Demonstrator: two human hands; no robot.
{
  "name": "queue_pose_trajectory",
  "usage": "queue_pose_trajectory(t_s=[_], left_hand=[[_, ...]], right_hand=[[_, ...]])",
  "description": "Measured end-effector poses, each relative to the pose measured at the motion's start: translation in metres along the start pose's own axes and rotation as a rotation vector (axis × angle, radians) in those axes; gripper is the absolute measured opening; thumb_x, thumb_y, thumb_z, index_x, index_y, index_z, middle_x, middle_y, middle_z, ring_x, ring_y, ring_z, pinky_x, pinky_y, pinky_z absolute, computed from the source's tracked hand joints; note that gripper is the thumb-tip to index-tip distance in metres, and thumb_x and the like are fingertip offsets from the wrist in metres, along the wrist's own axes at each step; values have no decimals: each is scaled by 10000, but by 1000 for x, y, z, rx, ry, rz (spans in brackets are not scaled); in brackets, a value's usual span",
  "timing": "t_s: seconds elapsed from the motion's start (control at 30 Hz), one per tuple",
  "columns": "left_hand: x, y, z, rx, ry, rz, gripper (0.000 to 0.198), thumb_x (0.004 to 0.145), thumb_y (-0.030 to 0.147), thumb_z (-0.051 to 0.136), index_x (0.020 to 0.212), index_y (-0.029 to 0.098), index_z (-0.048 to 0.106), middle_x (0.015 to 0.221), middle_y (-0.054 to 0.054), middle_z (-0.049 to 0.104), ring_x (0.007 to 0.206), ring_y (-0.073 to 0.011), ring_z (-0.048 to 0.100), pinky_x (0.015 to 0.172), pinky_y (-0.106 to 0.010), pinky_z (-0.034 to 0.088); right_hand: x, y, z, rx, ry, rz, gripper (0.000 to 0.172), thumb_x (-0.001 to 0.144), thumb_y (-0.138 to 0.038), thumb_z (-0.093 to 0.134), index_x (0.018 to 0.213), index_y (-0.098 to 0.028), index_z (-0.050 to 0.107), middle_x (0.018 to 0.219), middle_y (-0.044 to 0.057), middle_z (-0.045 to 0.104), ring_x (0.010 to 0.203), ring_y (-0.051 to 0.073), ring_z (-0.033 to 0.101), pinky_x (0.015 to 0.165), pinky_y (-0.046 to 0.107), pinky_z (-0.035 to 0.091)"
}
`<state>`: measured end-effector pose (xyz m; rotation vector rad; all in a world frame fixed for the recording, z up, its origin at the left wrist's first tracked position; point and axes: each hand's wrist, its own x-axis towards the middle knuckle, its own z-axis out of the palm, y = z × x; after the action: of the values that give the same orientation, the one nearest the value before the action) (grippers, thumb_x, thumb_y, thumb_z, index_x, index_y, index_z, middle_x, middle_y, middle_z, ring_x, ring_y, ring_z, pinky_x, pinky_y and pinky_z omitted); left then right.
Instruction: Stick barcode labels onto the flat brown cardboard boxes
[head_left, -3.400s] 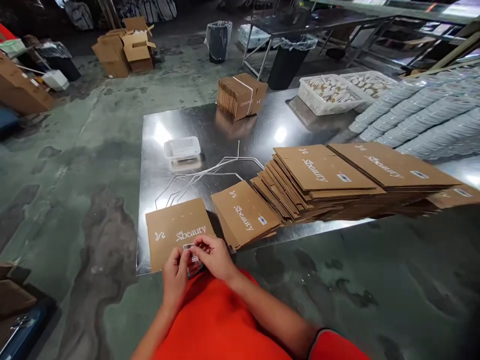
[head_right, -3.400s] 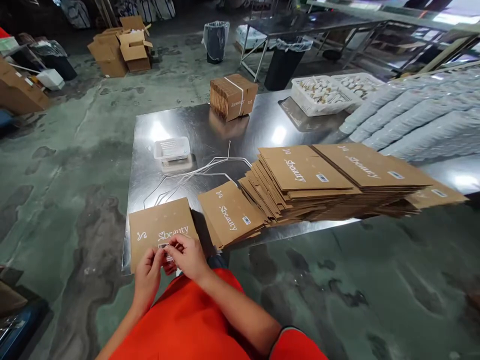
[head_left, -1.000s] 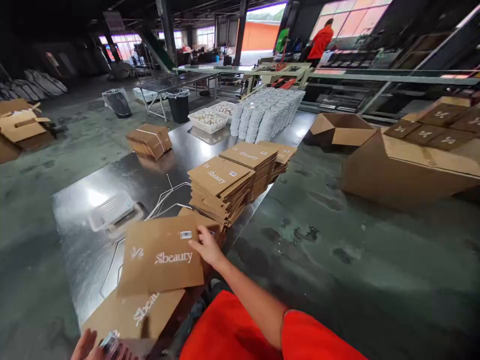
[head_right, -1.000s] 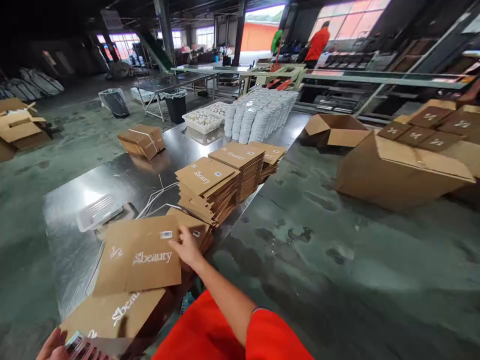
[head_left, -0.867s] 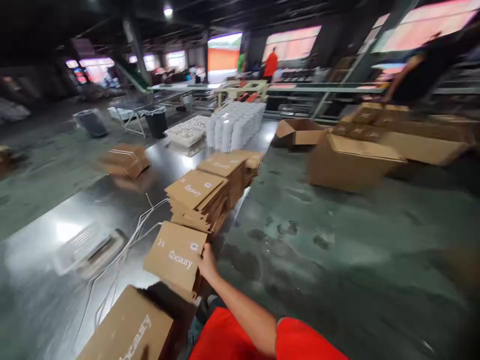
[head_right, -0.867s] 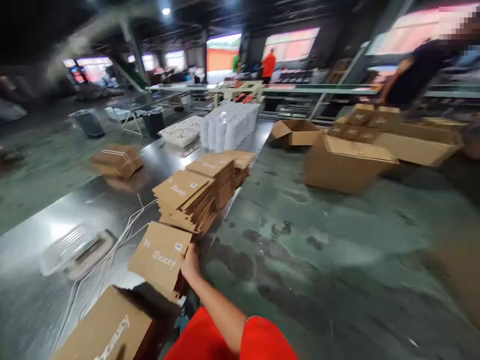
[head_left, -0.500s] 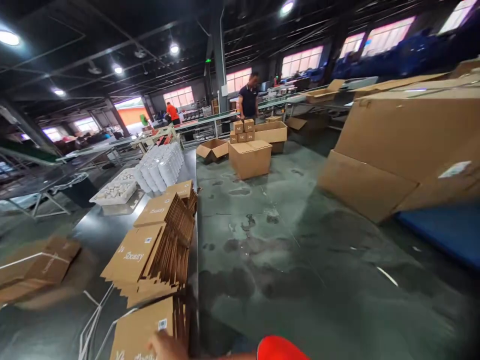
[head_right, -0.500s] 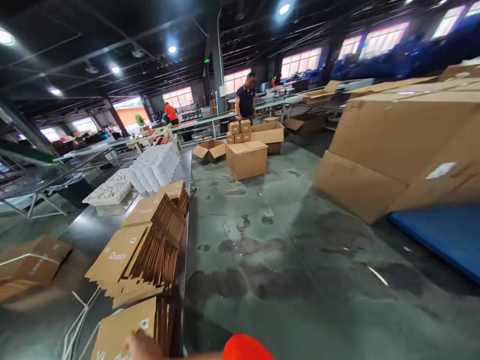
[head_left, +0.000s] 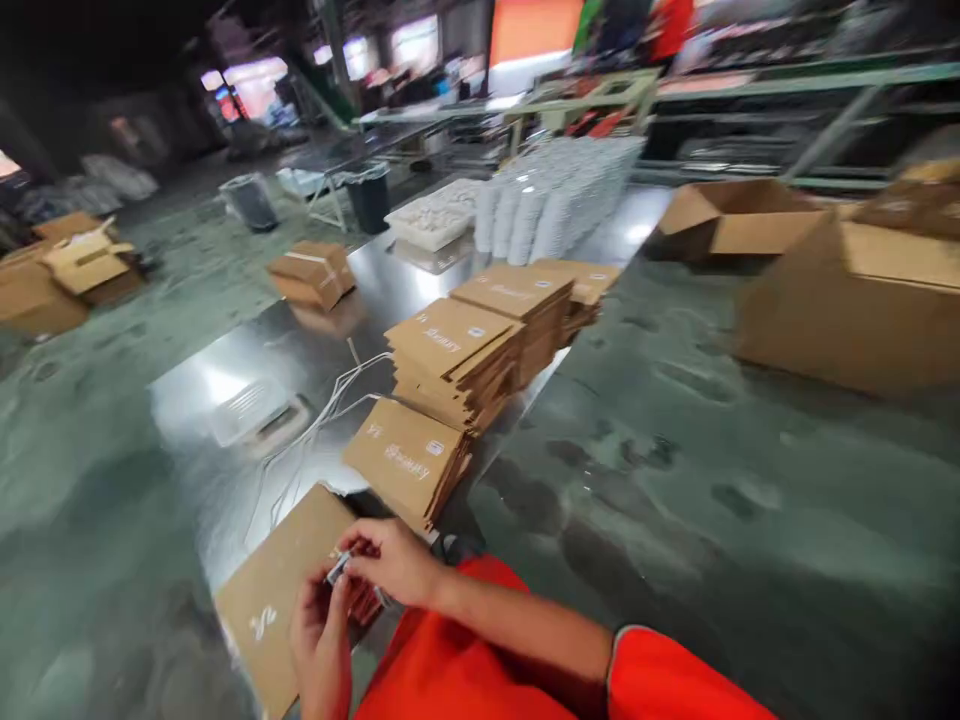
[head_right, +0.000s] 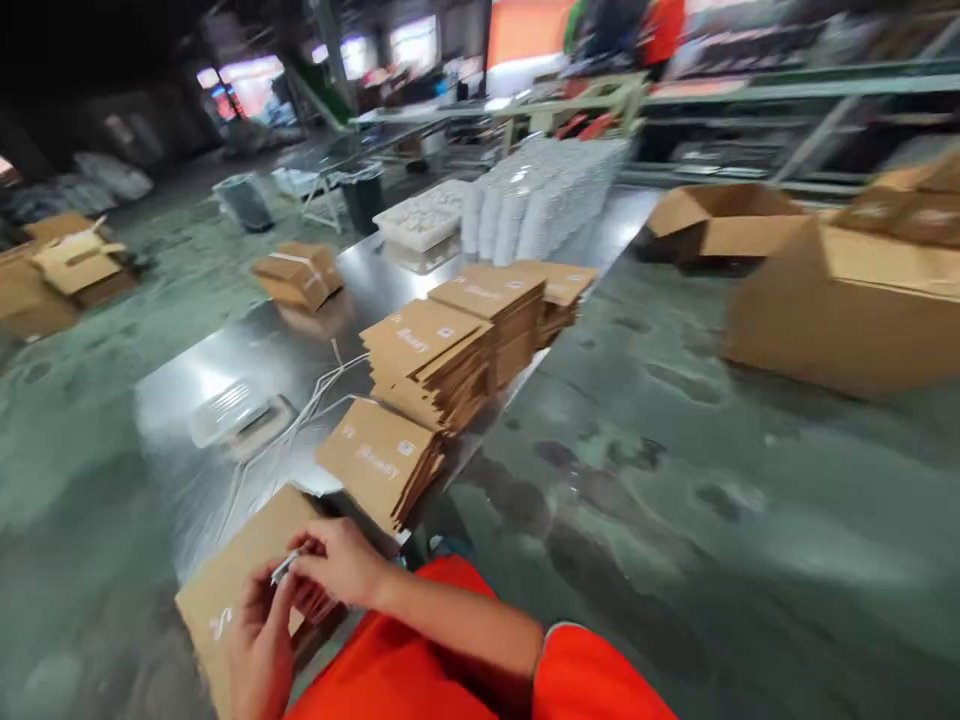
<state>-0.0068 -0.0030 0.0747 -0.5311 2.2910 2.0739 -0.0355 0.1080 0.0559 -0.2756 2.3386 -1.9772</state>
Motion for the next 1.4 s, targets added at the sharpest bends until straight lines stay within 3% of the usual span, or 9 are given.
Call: queue_pose_trajectory(t_s=[0.1, 0.3, 0.47, 0.6, 0.67, 0.83, 1.4], left_hand=[[-7, -6, -13, -157, 108, -98, 435, 578, 522, 767, 767, 164, 607, 730, -27, 652, 650, -165, 617, 593, -267, 519], [-13, -22, -15, -171, 265, -90, 422, 670, 570, 674, 668, 160, 572, 615, 1, 558, 558, -121, 519, 523, -223, 463], [-17, -37, -21, -95, 321, -159, 478, 698, 614, 615, 562, 174, 487, 535, 20, 437, 512, -117, 444, 471, -223, 421], [-14, -43, -35, -104, 422, -202, 493, 652, 612, 643, 514, 168, 478, 505, 20, 433, 483, -111, 436, 452, -221, 407], [-10, -48, -43, -140, 455, -225, 474, 644, 601, 653, 540, 156, 525, 520, 3, 494, 492, -119, 473, 461, -224, 416], [7, -71, -56, -230, 435, -296, 460, 626, 597, 664, 617, 146, 573, 551, -8, 556, 478, -119, 495, 462, -233, 430], [14, -87, -60, -142, 453, -303, 428, 670, 566, 635, 598, 154, 544, 525, 2, 521, 458, -121, 492, 435, -232, 416]], right_hand=[[7, -1, 1, 204, -168, 175, 112, 772, -166, 600, 869, -162, 656, 748, -3, 668, 641, 105, 604, 596, 190, 474], [5, -1, 17, 79, -287, 157, 91, 793, -248, 579, 764, -170, 618, 672, -18, 598, 602, 97, 530, 584, 208, 419], [18, 18, 27, 41, -248, 119, 145, 787, -302, 582, 725, -175, 615, 728, 11, 582, 661, 120, 522, 601, 226, 409], [65, 52, 30, -118, -91, 149, 155, 779, -290, 564, 708, -159, 606, 758, 30, 572, 716, 143, 526, 675, 258, 421], [89, 69, 33, -253, -96, 191, 153, 762, -267, 574, 665, -152, 601, 731, 31, 577, 752, 157, 532, 725, 274, 419], [117, 88, 45, -464, -160, 228, 147, 758, -257, 605, 667, -147, 641, 772, 49, 612, 827, 172, 548, 772, 282, 411], [111, 78, 53, -684, -126, 205, 158, 795, -237, 593, 678, -150, 653, 838, 68, 595, 770, 153, 544, 724, 273, 385]])
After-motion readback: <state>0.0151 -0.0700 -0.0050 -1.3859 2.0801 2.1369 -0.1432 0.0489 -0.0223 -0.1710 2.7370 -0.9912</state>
